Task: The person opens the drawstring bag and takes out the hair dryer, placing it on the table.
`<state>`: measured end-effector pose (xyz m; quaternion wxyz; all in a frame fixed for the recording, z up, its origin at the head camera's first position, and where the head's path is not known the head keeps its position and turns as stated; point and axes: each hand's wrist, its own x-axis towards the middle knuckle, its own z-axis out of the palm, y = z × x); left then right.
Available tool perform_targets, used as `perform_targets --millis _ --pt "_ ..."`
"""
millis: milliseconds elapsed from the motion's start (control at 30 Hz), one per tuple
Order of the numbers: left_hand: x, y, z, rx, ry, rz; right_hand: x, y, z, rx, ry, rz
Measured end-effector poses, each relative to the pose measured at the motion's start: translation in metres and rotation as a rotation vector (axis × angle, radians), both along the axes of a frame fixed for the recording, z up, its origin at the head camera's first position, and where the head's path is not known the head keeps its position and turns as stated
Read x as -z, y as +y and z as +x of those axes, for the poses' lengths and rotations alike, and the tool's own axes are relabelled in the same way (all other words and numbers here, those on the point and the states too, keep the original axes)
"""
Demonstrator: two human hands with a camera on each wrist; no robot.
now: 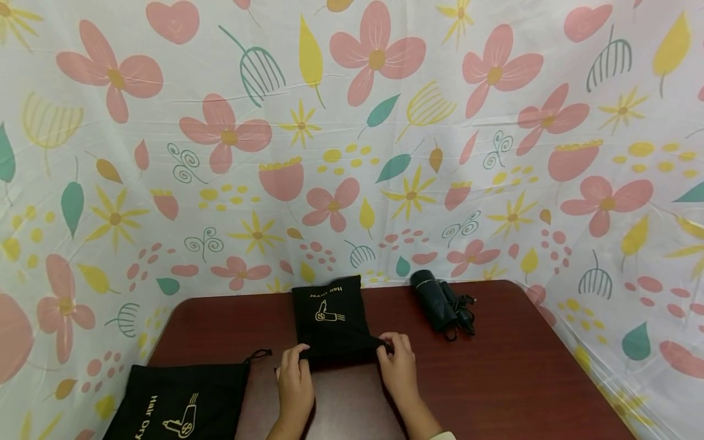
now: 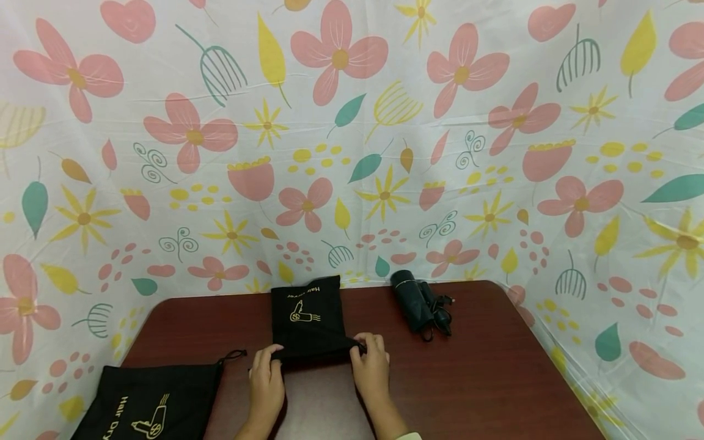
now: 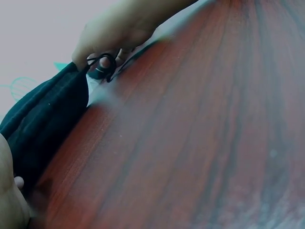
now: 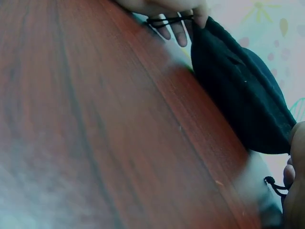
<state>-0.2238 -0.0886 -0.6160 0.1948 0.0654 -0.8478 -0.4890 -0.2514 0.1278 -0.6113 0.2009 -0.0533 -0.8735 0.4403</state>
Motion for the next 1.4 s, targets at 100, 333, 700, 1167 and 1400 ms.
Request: perform_targets --millis 100,333,700,1167,1400 --pt "0.001 0.000 0.000 -0.005 0.013 -0.006 0.000 0.002 -0.001 0.006 -0.004 0.012" --pt "0.001 -0.001 0.000 -0.001 0.049 -0.019 0.000 0.006 -0.002 0.002 -0.006 0.014" --pt "0.004 -0.002 0.000 -0.008 0.020 -0.069 0.004 0.004 -0.002 -0.026 0.006 0.026" --pt "0.002 -0.008 0.000 -0.030 -0.003 -0.037 0.005 0.008 -0.001 -0.081 -0.039 0.010" --pt "0.002 -0.010 0.000 -0.006 -0.013 0.017 0.005 0.010 0.000 -0.094 -0.027 0.001"
